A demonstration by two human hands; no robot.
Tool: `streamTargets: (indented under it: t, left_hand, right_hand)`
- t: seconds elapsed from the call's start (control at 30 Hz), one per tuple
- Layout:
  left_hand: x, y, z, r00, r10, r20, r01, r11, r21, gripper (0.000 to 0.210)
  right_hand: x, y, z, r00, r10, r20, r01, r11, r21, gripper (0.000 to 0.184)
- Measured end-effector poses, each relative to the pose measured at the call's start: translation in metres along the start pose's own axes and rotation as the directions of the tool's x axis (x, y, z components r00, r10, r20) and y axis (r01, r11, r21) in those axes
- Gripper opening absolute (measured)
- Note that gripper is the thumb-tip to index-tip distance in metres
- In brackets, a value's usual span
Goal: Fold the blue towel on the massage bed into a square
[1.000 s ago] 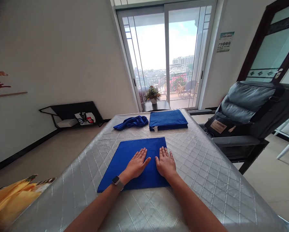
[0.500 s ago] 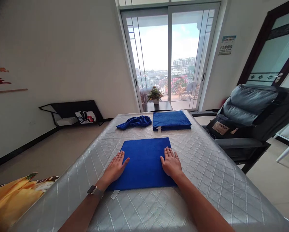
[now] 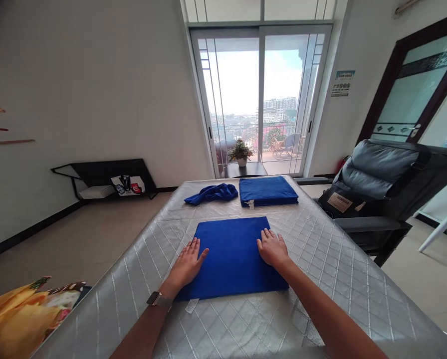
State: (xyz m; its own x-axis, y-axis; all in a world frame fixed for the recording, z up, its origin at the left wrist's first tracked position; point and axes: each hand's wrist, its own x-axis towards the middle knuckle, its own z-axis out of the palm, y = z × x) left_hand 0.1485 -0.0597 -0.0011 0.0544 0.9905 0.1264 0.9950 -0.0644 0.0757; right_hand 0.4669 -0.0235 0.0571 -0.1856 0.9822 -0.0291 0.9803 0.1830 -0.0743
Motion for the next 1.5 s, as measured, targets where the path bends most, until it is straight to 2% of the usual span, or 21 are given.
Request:
streamTargets:
  t: [0.1, 0.23, 0.37, 0.6, 0.7, 0.8, 0.87, 0.93, 1.0, 1.1, 1.17, 1.23, 1.3, 1.37, 1.5]
  left_hand:
    - [-0.001, 0.0, 0.001, 1.0, 0.025, -0.017, -0.025, 1.0, 0.003, 0.084]
    - [-0.001, -0.004, 0.004, 1.0, 0.004, -0.019, -0.004, 1.0, 0.002, 0.083]
    - [0.001, -0.011, 0.009, 1.0, 0.008, -0.017, -0.008, 1.0, 0.019, 0.081]
    - [0.004, -0.02, 0.022, 0.999, 0.014, -0.049, -0.012, 0.999, 0.041, 0.077]
    - [0.003, -0.022, 0.02, 0.999, 0.01, -0.04, -0.007, 0.997, 0.072, 0.078]
    - [0.004, -0.016, 0.009, 0.997, -0.044, -0.067, 0.05, 0.993, 0.103, 0.079]
    - [0.005, -0.001, -0.002, 0.994, -0.051, -0.095, 0.062, 0.992, 0.106, 0.081]
    - [0.007, 0.026, -0.013, 0.995, 0.026, -0.095, -0.018, 0.996, 0.083, 0.08]
    - [0.012, 0.063, -0.022, 0.983, 0.168, -0.074, -0.166, 0.986, 0.032, 0.076]
    - [0.026, 0.13, -0.028, 0.926, 0.37, -0.078, -0.374, 0.926, -0.046, 0.07]
    - [0.041, 0.169, -0.027, 0.892, 0.443, -0.095, -0.45, 0.889, -0.084, 0.068]
    - [0.056, 0.198, -0.022, 0.884, 0.457, -0.096, -0.466, 0.876, -0.123, 0.066]
    - [0.069, 0.212, -0.015, 0.899, 0.429, -0.091, -0.438, 0.884, -0.162, 0.064]
    - [0.075, 0.212, -0.007, 0.918, 0.387, -0.087, -0.397, 0.899, -0.183, 0.065]
    - [0.074, 0.182, 0.002, 0.945, 0.324, -0.048, -0.327, 0.934, -0.145, 0.069]
  right_hand:
    - [0.018, 0.0, 0.001, 1.0, 0.002, -0.026, -0.001, 0.999, 0.046, 0.063]
    - [0.034, 0.004, 0.015, 0.999, 0.038, -0.003, -0.037, 0.993, 0.116, 0.067]
    - [0.038, 0.01, 0.024, 0.999, 0.035, 0.023, -0.038, 0.988, 0.147, 0.069]
    - [0.038, 0.015, 0.022, 0.999, 0.004, 0.043, -0.011, 0.988, 0.152, 0.069]
    - [0.038, 0.014, 0.024, 1.0, 0.016, 0.017, -0.018, 0.988, 0.155, 0.068]
    - [0.037, 0.013, 0.027, 1.0, 0.018, 0.006, -0.018, 0.986, 0.168, 0.068]
    - [0.038, 0.013, 0.027, 1.0, 0.019, 0.003, -0.019, 0.984, 0.175, 0.068]
    - [0.038, 0.012, 0.028, 1.0, 0.02, 0.0, -0.02, 0.984, 0.176, 0.067]
    - [0.038, 0.012, 0.027, 1.0, 0.02, -0.01, -0.018, 0.984, 0.175, 0.067]
    - [0.036, 0.013, 0.027, 1.0, 0.016, -0.027, -0.011, 0.987, 0.163, 0.067]
    - [0.034, 0.015, 0.026, 0.999, -0.016, -0.033, 0.021, 0.99, 0.137, 0.065]
    - [0.031, 0.018, 0.026, 0.998, -0.061, -0.029, 0.063, 0.992, 0.105, 0.064]
    - [0.03, 0.02, 0.026, 0.997, -0.079, -0.022, 0.081, 0.993, 0.089, 0.066]
    - [0.03, 0.02, 0.027, 0.997, -0.069, -0.029, 0.072, 0.993, 0.089, 0.065]
    - [0.034, 0.016, 0.028, 0.998, -0.032, -0.06, 0.04, 0.991, 0.127, 0.062]
